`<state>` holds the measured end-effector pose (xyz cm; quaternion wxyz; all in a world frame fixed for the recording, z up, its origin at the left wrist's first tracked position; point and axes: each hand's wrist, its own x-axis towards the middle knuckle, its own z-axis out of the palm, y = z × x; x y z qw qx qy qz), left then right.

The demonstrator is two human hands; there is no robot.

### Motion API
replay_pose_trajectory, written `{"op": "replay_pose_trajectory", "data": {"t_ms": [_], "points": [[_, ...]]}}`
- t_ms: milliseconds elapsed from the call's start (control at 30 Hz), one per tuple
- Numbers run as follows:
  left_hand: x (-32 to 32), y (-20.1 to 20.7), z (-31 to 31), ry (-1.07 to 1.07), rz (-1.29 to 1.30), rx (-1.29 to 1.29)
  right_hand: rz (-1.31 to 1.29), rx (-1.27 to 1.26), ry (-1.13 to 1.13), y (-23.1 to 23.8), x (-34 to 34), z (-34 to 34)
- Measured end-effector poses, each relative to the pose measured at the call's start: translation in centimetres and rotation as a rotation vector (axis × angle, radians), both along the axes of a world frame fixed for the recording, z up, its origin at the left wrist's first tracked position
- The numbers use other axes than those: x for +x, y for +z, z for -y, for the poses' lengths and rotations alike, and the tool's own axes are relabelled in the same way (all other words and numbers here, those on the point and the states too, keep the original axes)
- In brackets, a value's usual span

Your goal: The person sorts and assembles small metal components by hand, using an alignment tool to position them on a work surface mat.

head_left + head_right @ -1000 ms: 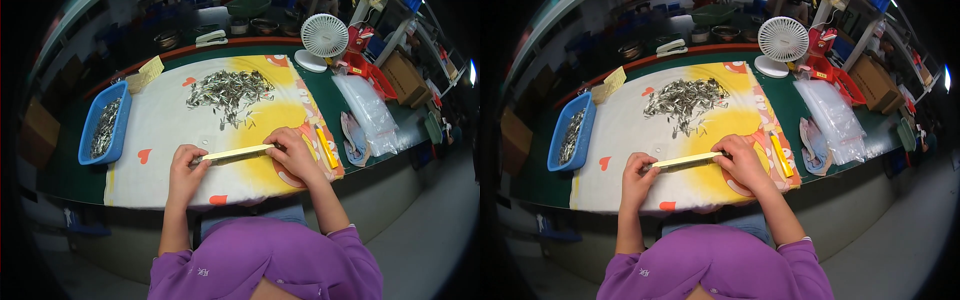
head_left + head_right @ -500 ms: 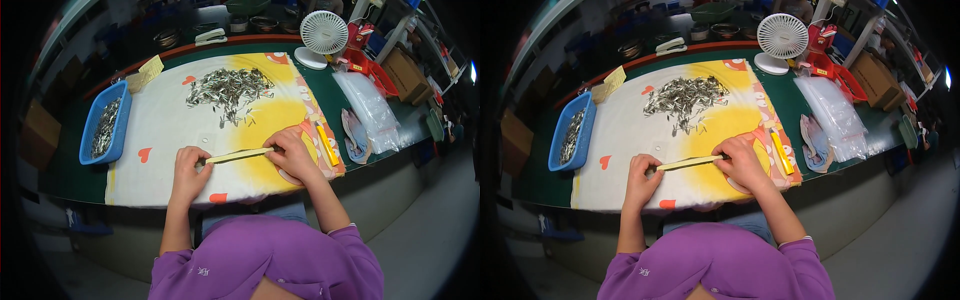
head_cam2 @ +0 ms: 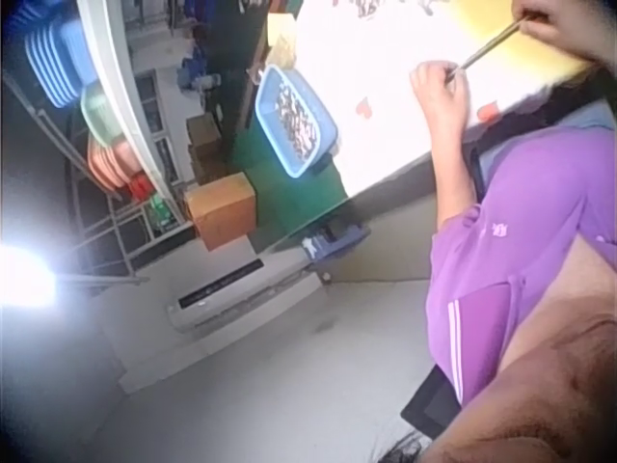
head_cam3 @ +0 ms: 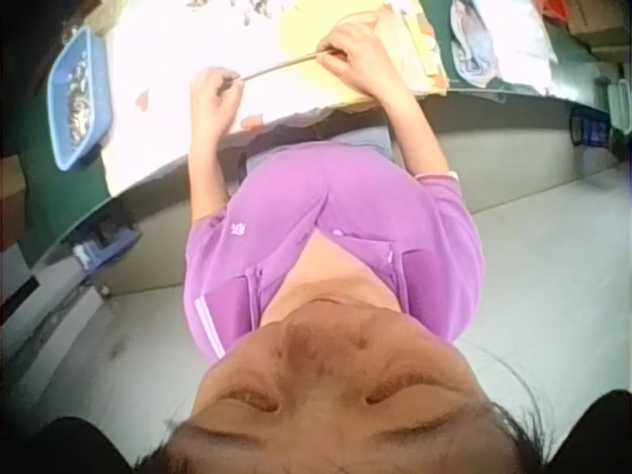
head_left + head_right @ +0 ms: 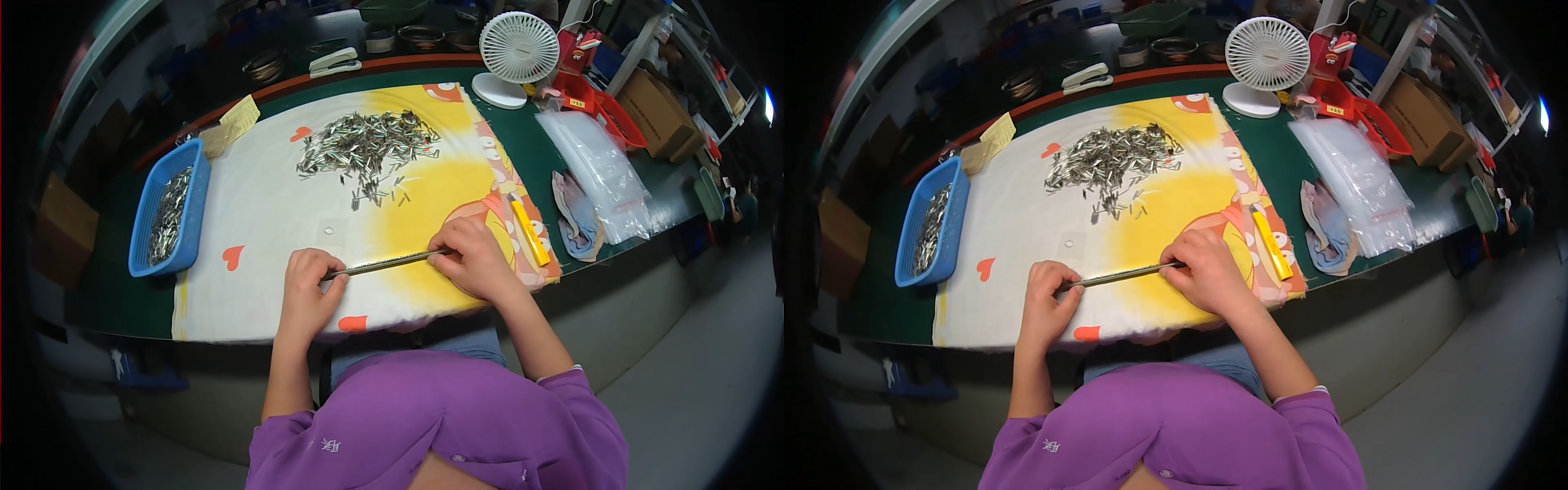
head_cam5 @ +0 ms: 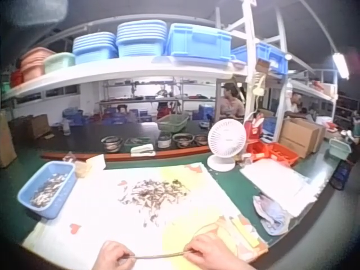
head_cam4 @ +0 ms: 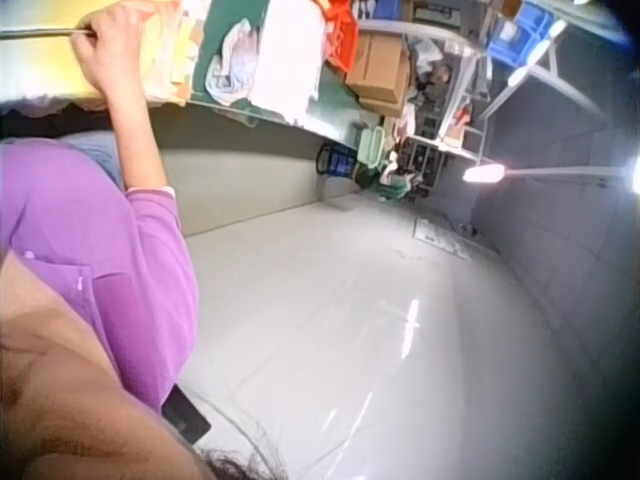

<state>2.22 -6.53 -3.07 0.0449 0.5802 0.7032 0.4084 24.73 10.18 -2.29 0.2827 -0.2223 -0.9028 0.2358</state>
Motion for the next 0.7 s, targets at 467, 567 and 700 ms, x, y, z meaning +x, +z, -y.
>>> {"op": "replay_pose_trajectory", "data": {"t_ms": [467, 567, 700], "points": [[0.46, 0.14, -0.22, -0.023, -0.032, 0.012, -0.015, 0.075, 0.043, -0.12, -0.57, 0.52], [0.51, 0.29, -0.27, -0.036, -0.074, 0.046, -0.039, 0.077, 0.053, -0.07, -0.53, 0.44], [0.86, 0.45, 0.14, 0.006, -0.061, 0.055, -0.051, 0.122, 0.049, 0.24, -0.5, 0.7]]}}
